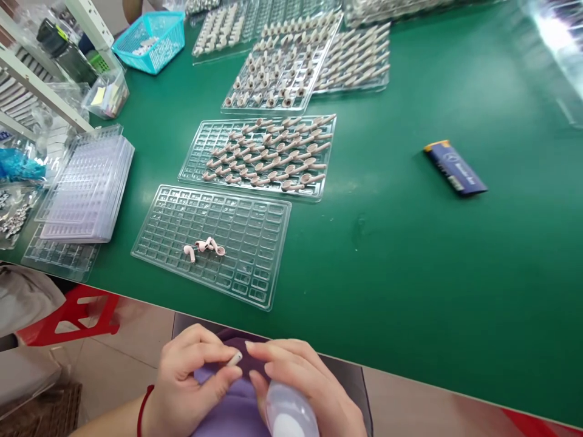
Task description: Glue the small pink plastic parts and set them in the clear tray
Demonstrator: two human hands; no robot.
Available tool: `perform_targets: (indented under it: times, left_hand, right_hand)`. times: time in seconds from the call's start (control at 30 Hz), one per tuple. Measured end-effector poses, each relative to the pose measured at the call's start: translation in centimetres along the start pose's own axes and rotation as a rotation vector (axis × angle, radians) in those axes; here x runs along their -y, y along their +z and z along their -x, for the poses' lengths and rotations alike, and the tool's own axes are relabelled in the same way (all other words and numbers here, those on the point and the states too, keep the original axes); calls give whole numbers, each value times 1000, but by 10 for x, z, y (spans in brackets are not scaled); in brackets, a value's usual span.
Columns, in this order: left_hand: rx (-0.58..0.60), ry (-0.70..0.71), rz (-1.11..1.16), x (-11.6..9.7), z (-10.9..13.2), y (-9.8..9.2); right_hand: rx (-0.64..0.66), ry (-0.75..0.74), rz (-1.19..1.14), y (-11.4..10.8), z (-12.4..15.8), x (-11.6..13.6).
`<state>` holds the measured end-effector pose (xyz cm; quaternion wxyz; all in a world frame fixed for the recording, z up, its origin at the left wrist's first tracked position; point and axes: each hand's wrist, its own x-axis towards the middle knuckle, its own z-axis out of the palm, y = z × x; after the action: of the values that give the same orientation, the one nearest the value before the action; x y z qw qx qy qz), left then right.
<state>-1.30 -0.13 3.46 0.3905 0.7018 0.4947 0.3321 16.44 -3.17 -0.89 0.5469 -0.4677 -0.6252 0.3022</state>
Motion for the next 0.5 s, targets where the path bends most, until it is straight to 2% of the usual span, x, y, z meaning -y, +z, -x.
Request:
perform_targets:
  times: [0.07, 0.17, 0.5]
  left_hand:
    - [-26, 105, -88, -1, -1, -1]
    - [-45, 183, -181, -3, -3, -2]
    - [-46, 248, -279, -6, -8, -6]
  right_hand:
    - [2, -16, -29, 0, -2, 0]
    - [7, -24, -46, 0, -5, 0]
    - [-18, -57, -21, -6, -10, -1]
